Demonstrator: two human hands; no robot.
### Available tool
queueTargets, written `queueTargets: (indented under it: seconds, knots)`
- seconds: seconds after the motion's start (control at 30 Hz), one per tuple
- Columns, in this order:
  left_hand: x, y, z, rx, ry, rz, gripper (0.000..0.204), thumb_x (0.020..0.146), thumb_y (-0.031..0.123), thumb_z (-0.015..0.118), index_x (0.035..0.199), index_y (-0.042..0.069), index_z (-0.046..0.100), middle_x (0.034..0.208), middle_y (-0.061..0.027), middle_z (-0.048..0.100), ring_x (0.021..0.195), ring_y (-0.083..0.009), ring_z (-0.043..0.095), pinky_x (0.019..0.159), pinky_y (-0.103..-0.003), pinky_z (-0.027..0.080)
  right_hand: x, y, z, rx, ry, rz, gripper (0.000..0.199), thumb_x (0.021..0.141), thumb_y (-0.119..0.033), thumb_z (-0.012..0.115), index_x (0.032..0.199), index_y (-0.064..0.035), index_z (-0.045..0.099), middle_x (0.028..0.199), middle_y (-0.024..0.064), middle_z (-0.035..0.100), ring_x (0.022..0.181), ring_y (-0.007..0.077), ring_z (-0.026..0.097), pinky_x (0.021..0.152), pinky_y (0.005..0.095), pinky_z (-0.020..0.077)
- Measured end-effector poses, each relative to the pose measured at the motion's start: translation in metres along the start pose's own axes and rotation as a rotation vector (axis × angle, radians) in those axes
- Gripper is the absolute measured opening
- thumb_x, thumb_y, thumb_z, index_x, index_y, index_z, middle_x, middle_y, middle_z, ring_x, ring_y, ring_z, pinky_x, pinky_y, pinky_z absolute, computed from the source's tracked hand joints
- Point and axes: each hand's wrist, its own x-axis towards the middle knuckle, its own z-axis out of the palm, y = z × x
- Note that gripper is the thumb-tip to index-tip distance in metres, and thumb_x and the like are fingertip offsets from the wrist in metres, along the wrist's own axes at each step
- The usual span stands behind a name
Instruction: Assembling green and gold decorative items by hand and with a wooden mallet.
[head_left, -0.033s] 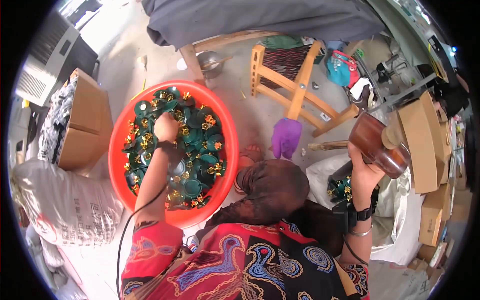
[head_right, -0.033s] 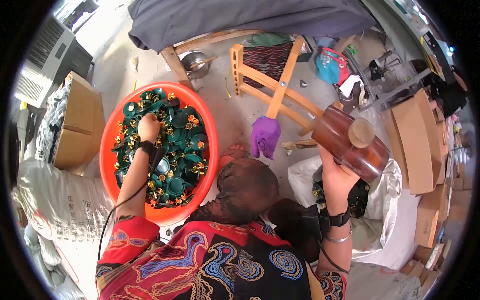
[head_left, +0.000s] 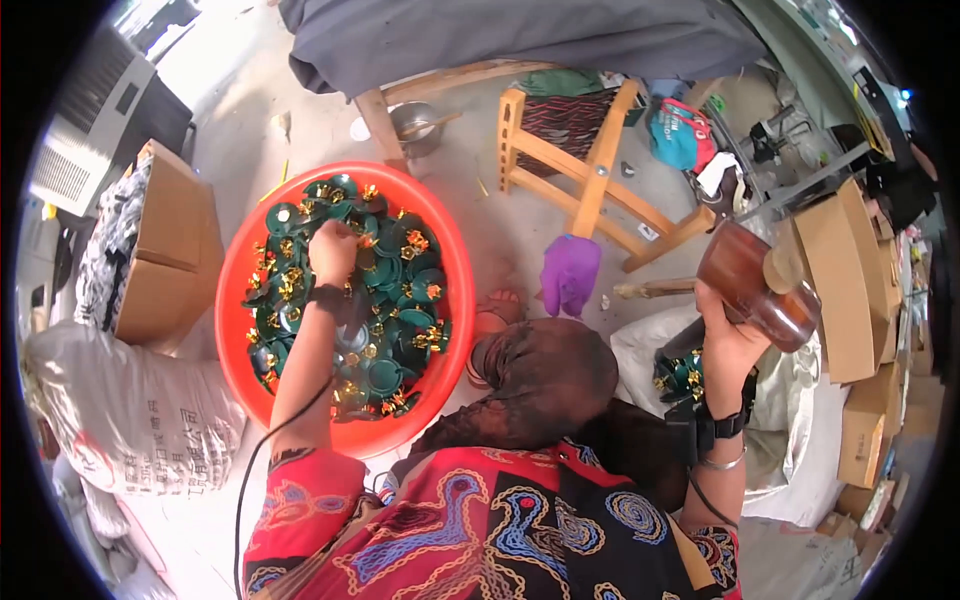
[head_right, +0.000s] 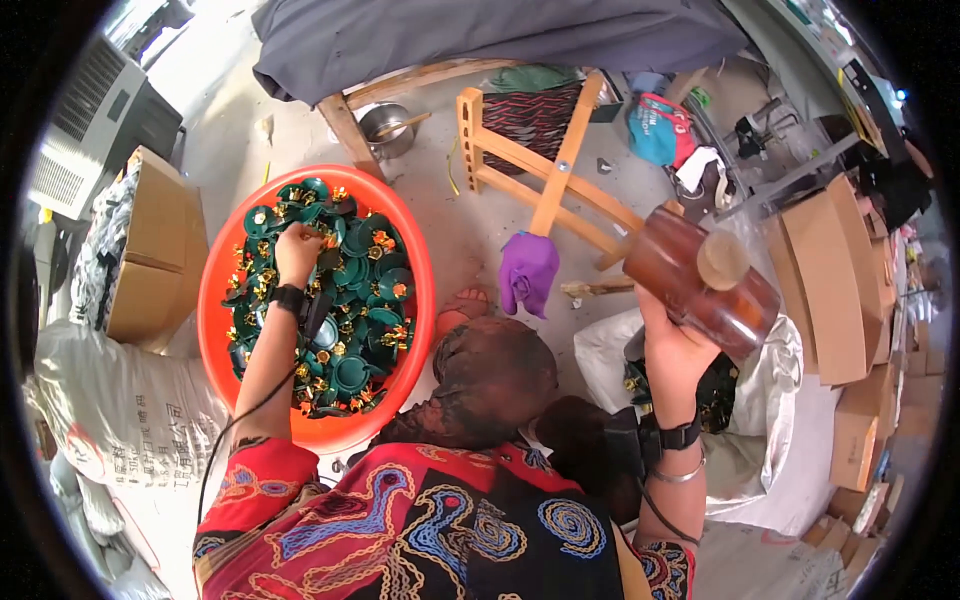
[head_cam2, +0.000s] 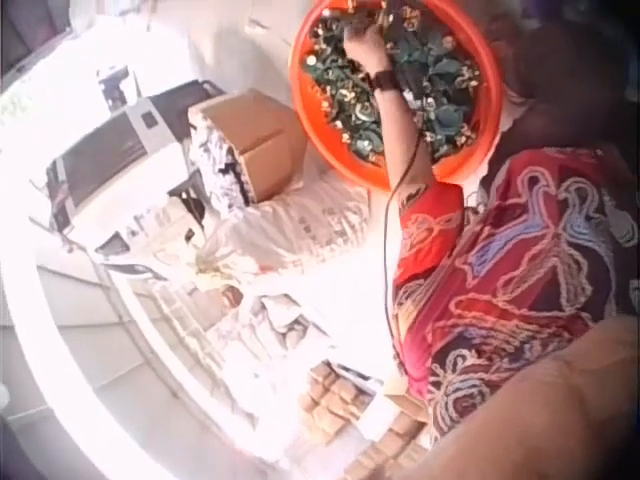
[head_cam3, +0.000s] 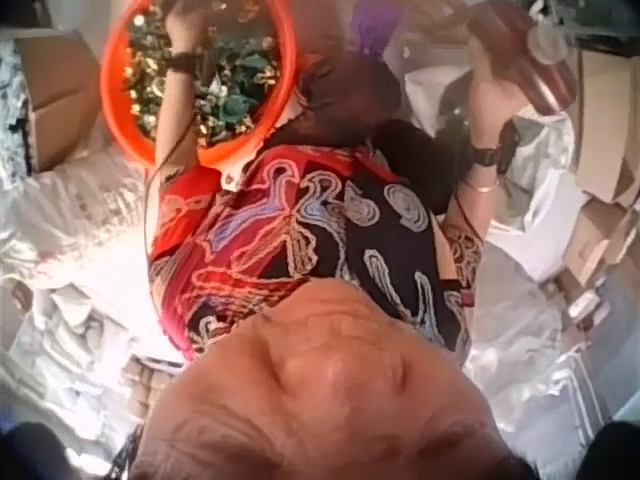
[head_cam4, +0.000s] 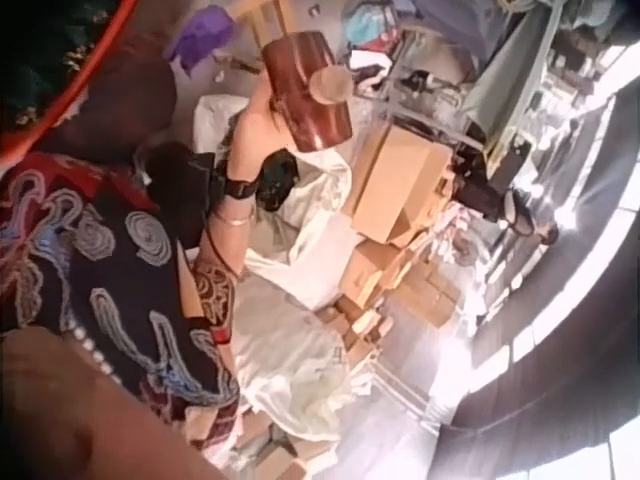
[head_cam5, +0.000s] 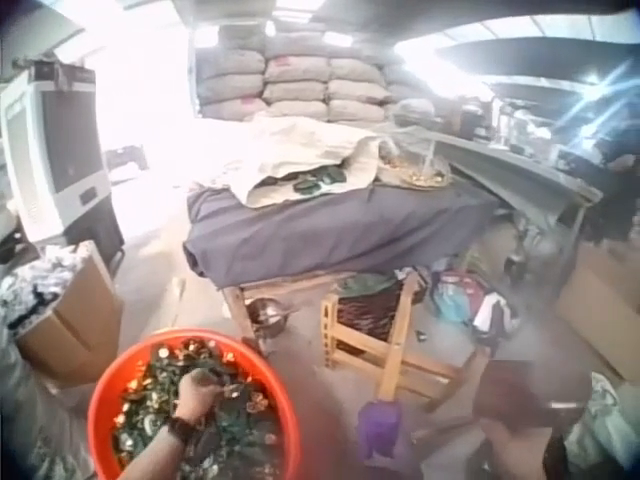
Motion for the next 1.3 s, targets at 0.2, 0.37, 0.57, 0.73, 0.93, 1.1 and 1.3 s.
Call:
queueTargets:
  seconds: [0.2,0.37,0.57,0.73,0.93,1.1,1.3]
  knots:
    - [-0.073,0.162,0.023,-1.238,-0.75,0.082,0.015,0.079,-0.002,0.057,0.092,0.006,0.058,0.083,-0.0008,0.061,0.073,-0.009,0.057,0.066,-0.021,0.045,0.026,-0.014,0.01,-0.103,-0.037,-0.04,0.031,0.072,0.002,0.069,0.1,0.0006,0.055,0.083,0.0042,0.061,0.068,0.0093,0.055,0.062,0.0223,0.0445]
    - [-0.096,0.22,0.068,-1.092,-0.881,0.091,0.012,0.079,-0.001,0.059,0.089,0.004,0.056,0.07,0.0007,0.058,0.06,-0.005,0.051,0.052,-0.018,0.039,0.033,-0.026,0.03,-0.065,-0.126,-0.003,0.042,0.07,0.001,0.072,0.108,0.0005,0.053,0.103,0.0069,0.061,0.093,0.014,0.058,0.083,0.0282,0.0463]
    - [-0.1,0.22,0.084,-1.034,-0.802,0.165,0.011,0.081,-0.001,0.057,0.091,0.003,0.054,0.069,0.0016,0.057,0.061,-0.0022,0.048,0.051,-0.018,0.036,0.03,-0.002,0.047,-0.091,-0.2,-0.069,0.039,0.07,0.001,0.071,0.105,0.0003,0.055,0.1,0.0063,0.062,0.092,0.0141,0.058,0.081,0.0287,0.0475]
    - [-0.101,0.217,0.082,-0.818,-0.564,0.41,0.02,0.075,0.002,0.06,0.095,0.004,0.055,0.07,-0.0058,0.06,0.062,-0.0165,0.055,0.056,-0.028,0.042,0.033,0.012,0.048,-0.417,-0.345,-0.389,0.037,0.07,0.0,0.072,0.104,-0.0005,0.056,0.098,0.0058,0.061,0.088,0.0139,0.059,0.076,0.0271,0.0489]
    - [-0.11,0.241,0.056,-0.778,-0.299,0.875,0.034,0.07,0.01,0.063,0.104,0.009,0.059,0.075,-0.0131,0.061,0.077,-0.0287,0.059,0.074,-0.038,0.04,0.033,0.006,0.053,-0.311,-0.379,-0.235,0.032,0.071,0.001,0.07,0.1,-0.001,0.058,0.096,0.0056,0.062,0.087,0.0136,0.06,0.074,0.0268,0.0492]
    - [-0.112,0.24,0.069,-0.73,-0.346,0.895,0.015,0.071,0.009,0.066,0.073,0.0,0.054,0.062,-0.0148,0.053,0.06,-0.0308,0.054,0.054,-0.035,0.042,0.06,-0.05,0.032,-0.626,-0.491,-0.221,0.03,0.073,-0.008,0.07,0.1,-0.0006,0.058,0.085,0.004,0.061,0.072,0.0099,0.057,0.063,0.0226,0.0465]
    - [-0.113,0.237,0.06,-0.704,-0.365,0.813,0.013,0.072,0.011,0.066,0.078,0.003,0.058,0.065,-0.0134,0.056,0.061,-0.0298,0.056,0.057,-0.034,0.043,0.08,-0.145,0.004,-0.409,-0.039,-0.346,0.014,0.076,-0.015,0.068,0.083,-0.0041,0.062,0.064,0.0,0.054,0.053,0.0039,0.048,0.048,0.0172,0.035]
